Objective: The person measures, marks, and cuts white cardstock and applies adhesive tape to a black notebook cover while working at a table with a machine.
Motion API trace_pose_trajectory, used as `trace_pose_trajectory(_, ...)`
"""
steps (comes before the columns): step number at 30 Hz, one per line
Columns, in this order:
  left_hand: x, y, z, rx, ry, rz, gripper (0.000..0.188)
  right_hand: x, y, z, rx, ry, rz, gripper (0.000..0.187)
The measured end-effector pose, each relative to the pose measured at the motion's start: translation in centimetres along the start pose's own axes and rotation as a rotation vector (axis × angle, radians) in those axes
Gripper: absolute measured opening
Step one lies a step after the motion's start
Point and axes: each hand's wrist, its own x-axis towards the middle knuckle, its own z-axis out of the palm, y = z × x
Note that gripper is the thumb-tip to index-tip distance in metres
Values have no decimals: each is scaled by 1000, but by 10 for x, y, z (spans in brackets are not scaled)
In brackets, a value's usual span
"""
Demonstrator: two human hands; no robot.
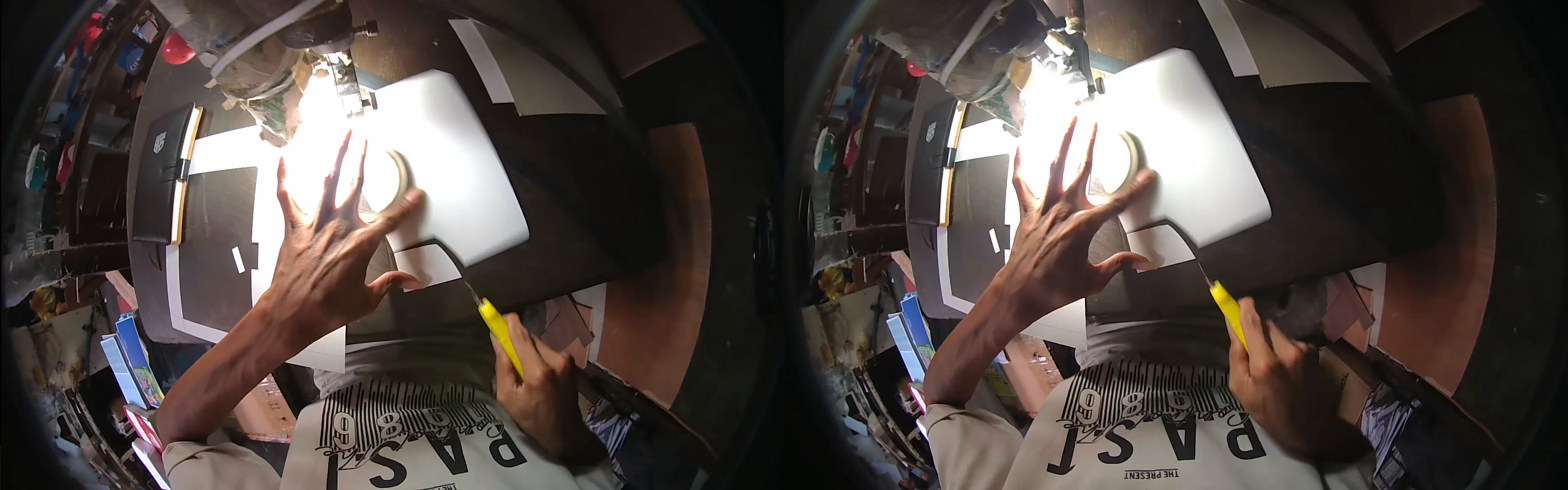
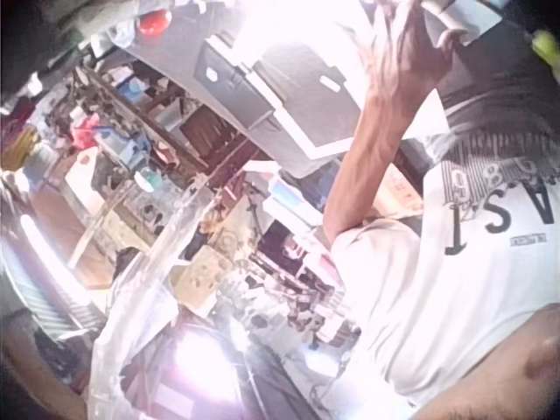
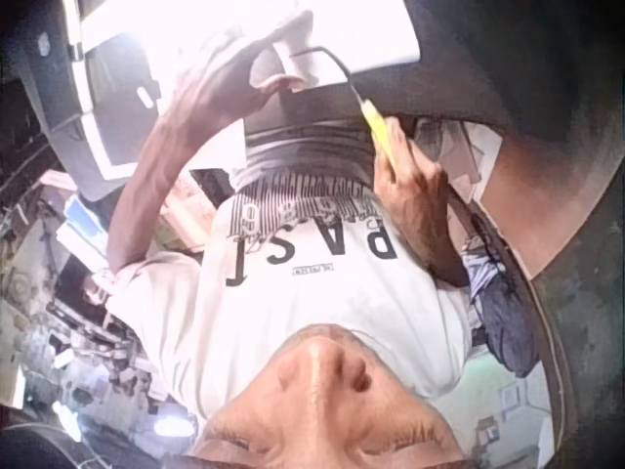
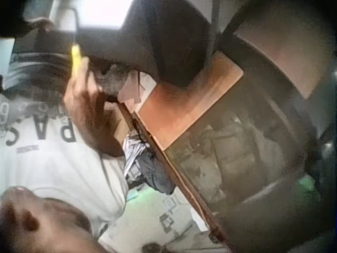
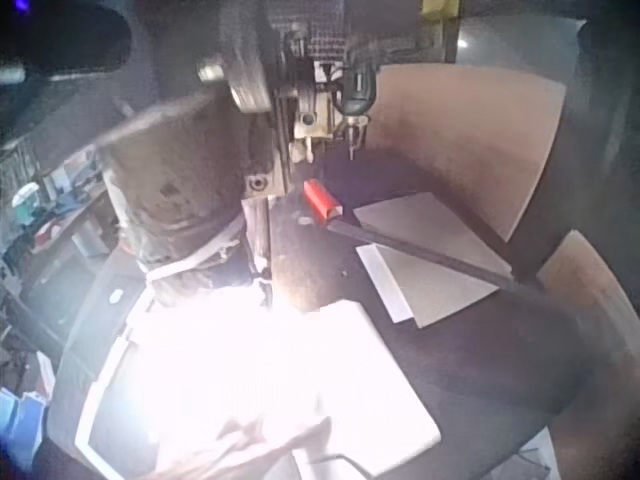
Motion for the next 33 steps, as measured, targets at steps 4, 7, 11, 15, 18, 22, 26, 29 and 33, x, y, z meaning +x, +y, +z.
trace_pose_trajectory(4,0,-2,1,-7,-24,-94,101,-6,19,-14,112,-10,-16,36)
trace_pose_trajectory(7,-16,1,7,-201,-37,-94,98,23,44,-18,116,372,38,43)
trace_pose_trajectory(11,-28,-3,21,-260,381,-112,79,91,96,-36,-87,543,9,43)
trace_pose_trajectory(15,-34,-28,24,-297,545,-329,45,110,101,-42,-373,483,-2,39)
trace_pose_trajectory(18,-23,-31,37,-220,472,-273,33,115,41,-27,-342,602,-335,33)
trace_pose_trajectory(22,-23,-34,37,-538,556,-354,24,120,14,10,225,47,-623,33)
trace_pose_trajectory(26,-68,-13,24,-1136,728,-456,21,121,18,19,190,-65,-564,34)
trace_pose_trajectory(29,-99,11,20,-1694,850,-508,21,105,22,27,125,-40,-560,37)
trace_pose_trajectory(33,-121,19,46,-1906,870,-198,31,107,23,32,164,-7,-566,43)
